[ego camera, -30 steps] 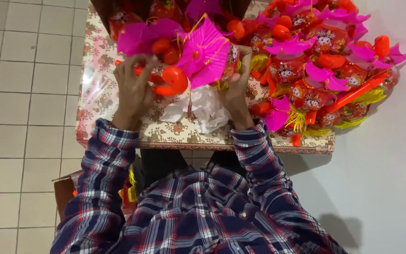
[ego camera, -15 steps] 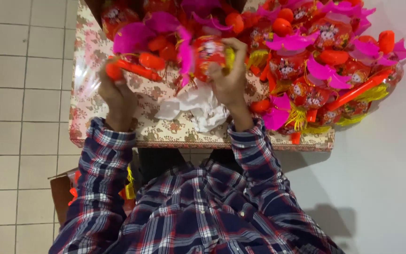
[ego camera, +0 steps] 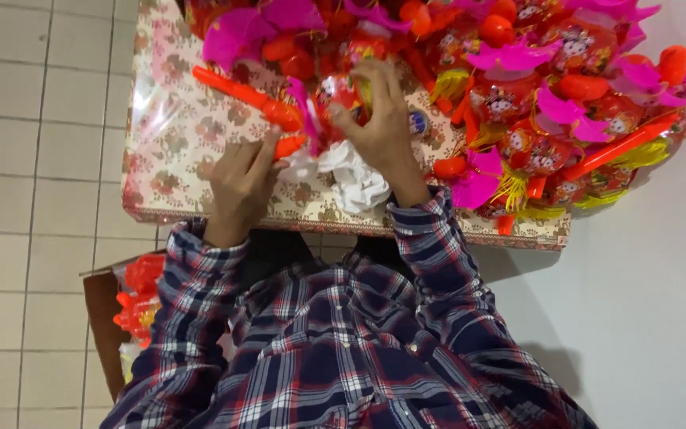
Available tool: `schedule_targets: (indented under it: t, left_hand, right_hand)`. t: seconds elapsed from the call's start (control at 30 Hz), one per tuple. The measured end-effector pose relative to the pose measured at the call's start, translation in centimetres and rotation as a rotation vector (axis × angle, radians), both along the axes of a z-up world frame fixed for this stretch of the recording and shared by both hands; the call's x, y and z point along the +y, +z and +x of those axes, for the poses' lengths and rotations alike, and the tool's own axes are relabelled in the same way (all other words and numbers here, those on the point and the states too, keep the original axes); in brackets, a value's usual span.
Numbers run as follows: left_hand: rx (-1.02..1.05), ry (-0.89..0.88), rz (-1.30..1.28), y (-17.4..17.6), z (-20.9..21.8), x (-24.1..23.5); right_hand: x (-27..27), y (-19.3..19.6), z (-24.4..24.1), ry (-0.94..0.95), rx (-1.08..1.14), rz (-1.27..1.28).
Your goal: Assembling decorative lanterns by cleaning components and attaching plastic handles.
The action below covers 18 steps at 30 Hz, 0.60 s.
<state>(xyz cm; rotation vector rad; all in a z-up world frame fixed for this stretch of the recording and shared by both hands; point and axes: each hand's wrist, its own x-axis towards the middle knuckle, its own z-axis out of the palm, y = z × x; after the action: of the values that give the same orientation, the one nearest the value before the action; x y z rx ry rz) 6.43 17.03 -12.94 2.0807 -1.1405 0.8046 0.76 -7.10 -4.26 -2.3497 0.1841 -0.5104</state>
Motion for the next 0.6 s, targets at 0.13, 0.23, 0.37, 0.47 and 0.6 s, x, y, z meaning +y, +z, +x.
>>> schedule_targets:
  t: [0.13,0.23,0.37,0.47,0.6]
  left_hand:
    - [0.01,0.028,0.103,-0.4,-0.1,0.0]
    - [-0.029,0.041,0.128,-0.4,-0.5,-0.2]
    - [-0.055,0.025,0.1,1.1,-0.6,-0.6]
    - [-0.188,0.039,0.116,1.8,-0.4,-0.8]
    - [-0.159,-0.036,0.151,0.8,-0.3,-0.4]
  right_hand:
    - [-0.6,-1.4,0.3,-0.145,-0.076,-0.315]
    - [-0.4,-1.8,0.1,-0.083,-0.361,-0.353]
    - [1.0,-2.7,-0.7,0.217,-0.61,-0.374]
    - [1.0,-4.6,-0.5,0.371,-0.574,-0.65]
    - [1.2,-5.2,-0.3,0.308,-0.443,-0.758]
